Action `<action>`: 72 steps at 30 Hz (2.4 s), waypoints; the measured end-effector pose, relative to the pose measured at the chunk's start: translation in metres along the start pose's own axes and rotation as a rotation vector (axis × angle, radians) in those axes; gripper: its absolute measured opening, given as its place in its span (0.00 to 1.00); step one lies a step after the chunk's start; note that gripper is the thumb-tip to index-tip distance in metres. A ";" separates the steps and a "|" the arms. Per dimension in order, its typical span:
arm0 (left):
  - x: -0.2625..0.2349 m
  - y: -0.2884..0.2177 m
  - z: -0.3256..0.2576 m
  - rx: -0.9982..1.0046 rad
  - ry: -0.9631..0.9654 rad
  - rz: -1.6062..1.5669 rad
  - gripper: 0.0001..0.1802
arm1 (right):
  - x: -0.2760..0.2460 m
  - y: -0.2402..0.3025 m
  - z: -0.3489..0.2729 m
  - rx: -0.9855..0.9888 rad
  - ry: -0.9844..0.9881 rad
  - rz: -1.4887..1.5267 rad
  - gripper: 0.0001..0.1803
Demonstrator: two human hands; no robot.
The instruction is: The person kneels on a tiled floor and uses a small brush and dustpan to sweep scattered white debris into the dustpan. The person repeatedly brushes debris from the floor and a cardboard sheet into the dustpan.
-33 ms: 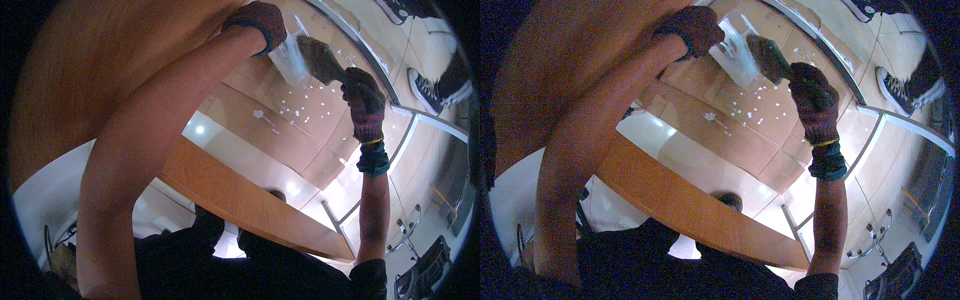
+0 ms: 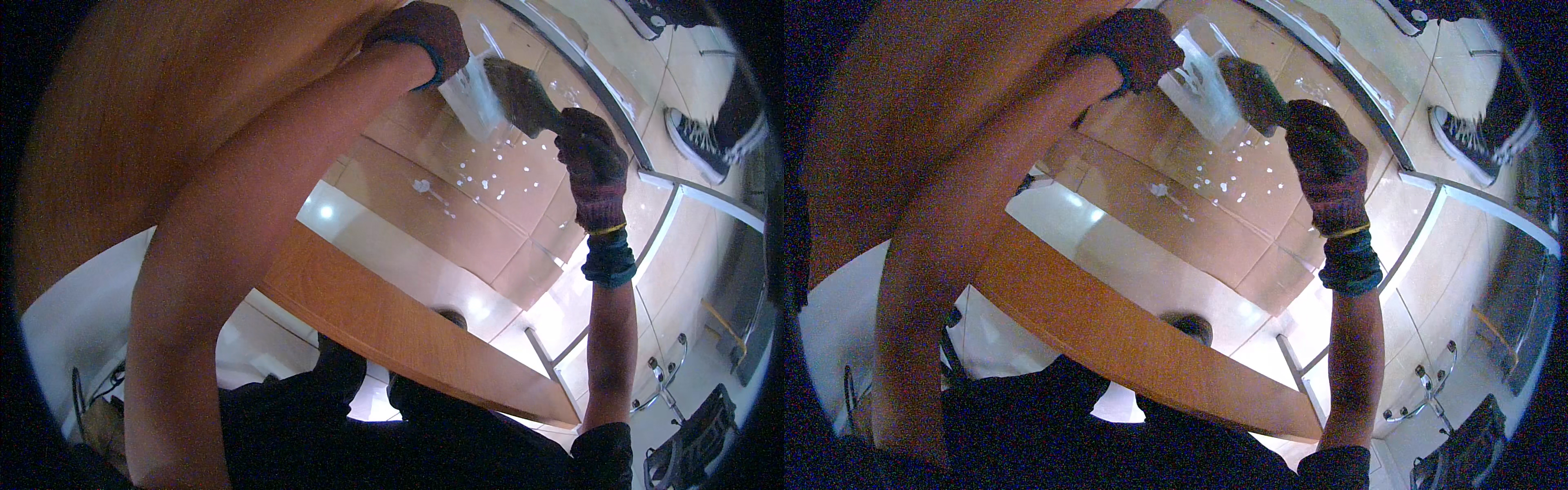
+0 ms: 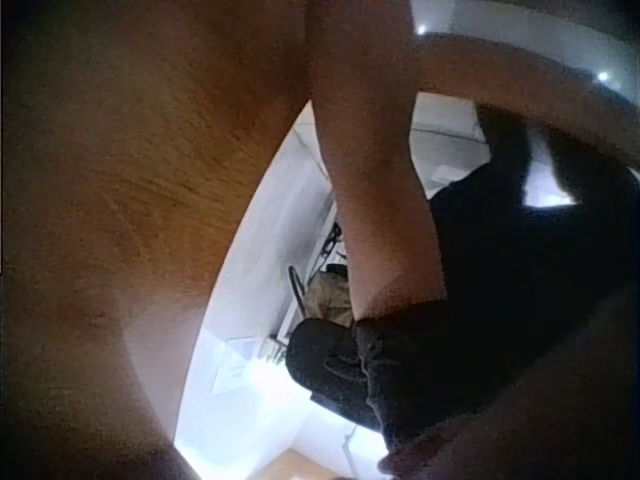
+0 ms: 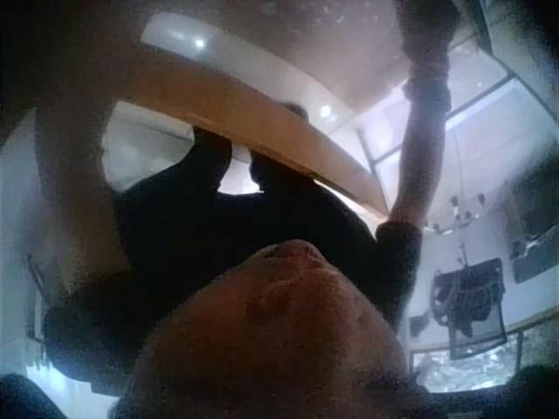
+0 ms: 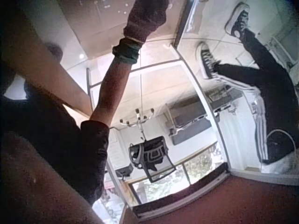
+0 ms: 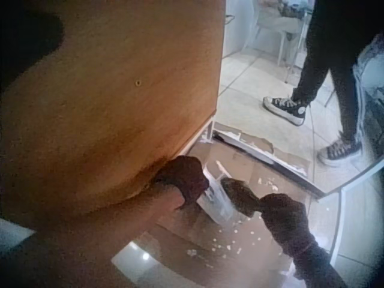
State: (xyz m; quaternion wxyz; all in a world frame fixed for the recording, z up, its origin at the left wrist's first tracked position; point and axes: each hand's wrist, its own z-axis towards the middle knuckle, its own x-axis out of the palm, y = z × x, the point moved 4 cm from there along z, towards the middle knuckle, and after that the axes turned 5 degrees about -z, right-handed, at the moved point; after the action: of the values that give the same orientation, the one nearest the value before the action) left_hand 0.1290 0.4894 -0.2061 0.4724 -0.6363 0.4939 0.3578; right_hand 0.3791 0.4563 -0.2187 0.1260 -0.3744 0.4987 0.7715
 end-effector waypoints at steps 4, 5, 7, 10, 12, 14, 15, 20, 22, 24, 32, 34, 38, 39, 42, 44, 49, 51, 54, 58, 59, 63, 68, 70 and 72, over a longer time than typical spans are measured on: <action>0.006 -0.002 0.002 0.130 0.031 0.297 0.12 | 0.004 0.024 0.007 -0.301 0.020 -0.306 0.12; 0.003 -0.007 -0.002 0.208 0.097 0.403 0.12 | 0.004 0.021 0.005 -0.293 0.022 -0.255 0.12; -0.012 -0.019 -0.016 0.360 0.228 0.619 0.11 | 0.002 0.014 0.001 -0.279 0.026 -0.149 0.12; 0.002 -0.004 -0.002 0.274 0.080 0.545 0.11 | -0.003 0.008 -0.004 -0.084 0.085 -0.108 0.12; -0.001 -0.008 -0.004 0.303 0.155 0.574 0.10 | -0.010 -0.002 -0.012 0.101 0.077 0.099 0.13; -0.004 -0.005 -0.001 0.206 0.102 0.396 0.11 | -0.015 -0.013 -0.023 0.321 0.040 0.464 0.17; -0.005 0.001 0.001 0.094 0.011 0.204 0.11 | -0.017 -0.013 -0.024 0.341 0.046 0.486 0.17; 0.001 0.007 0.010 0.105 0.017 0.274 0.13 | -0.024 -0.007 -0.017 0.211 0.155 0.401 0.19; 0.003 0.007 0.013 0.173 -0.013 0.324 0.13 | -0.025 -0.006 -0.013 0.163 0.224 0.347 0.18; 0.008 0.004 0.012 0.311 0.079 0.546 0.14 | -0.025 -0.013 -0.008 0.158 0.304 0.284 0.18; 0.002 0.010 0.017 0.014 -0.016 0.159 0.15 | -0.022 -0.022 0.021 0.228 0.337 0.282 0.17; 0.005 0.012 0.018 0.011 -0.035 0.141 0.15 | -0.020 -0.025 0.021 0.217 0.343 0.261 0.17; 0.003 0.012 0.019 -0.009 -0.041 0.146 0.14 | -0.020 -0.024 0.018 0.179 0.350 0.217 0.17; 0.003 0.012 0.020 -0.016 -0.047 0.136 0.14 | -0.020 -0.022 0.017 0.162 0.347 0.223 0.17; 0.006 0.003 0.017 0.148 0.057 0.425 0.14 | -0.020 -0.024 0.011 0.145 0.263 0.324 0.17; 0.007 0.002 0.018 0.156 0.030 0.427 0.14 | -0.022 -0.032 0.004 0.190 0.196 0.378 0.16; -0.003 0.014 0.017 -0.018 -0.007 0.269 0.14 | -0.029 -0.021 -0.011 0.220 0.115 0.385 0.19; 0.000 0.013 0.019 -0.015 -0.036 0.275 0.14 | -0.033 -0.030 -0.021 0.212 0.087 0.397 0.20; 0.002 0.013 0.021 -0.005 -0.043 0.205 0.14 | -0.039 -0.038 -0.031 0.335 -0.021 0.441 0.22; 0.004 0.017 0.023 -0.048 -0.057 0.220 0.14 | -0.034 -0.029 -0.035 0.326 -0.103 0.508 0.20; 0.001 0.016 0.020 -0.064 -0.068 0.173 0.15 | -0.031 -0.033 -0.036 0.324 -0.092 0.549 0.20; -0.004 0.013 0.015 -0.085 -0.049 0.062 0.15 | -0.037 -0.048 -0.041 0.369 -0.089 0.534 0.20; -0.008 0.011 0.013 -0.111 -0.039 0.071 0.15 | -0.055 -0.050 -0.045 0.378 -0.105 0.486 0.20; -0.015 0.016 0.005 -0.153 -0.066 0.105 0.15 | -0.053 -0.042 -0.037 0.316 -0.086 0.458 0.21; -0.008 0.020 0.012 -0.094 -0.024 0.181 0.16 | -0.049 -0.031 -0.034 0.231 -0.062 0.369 0.22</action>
State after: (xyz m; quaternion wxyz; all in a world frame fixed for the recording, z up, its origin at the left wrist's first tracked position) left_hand 0.1082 0.5019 -0.2075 0.4136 -0.6062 0.5264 0.4294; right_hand 0.4455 0.4506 -0.2128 0.0399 -0.2359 0.6399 0.7303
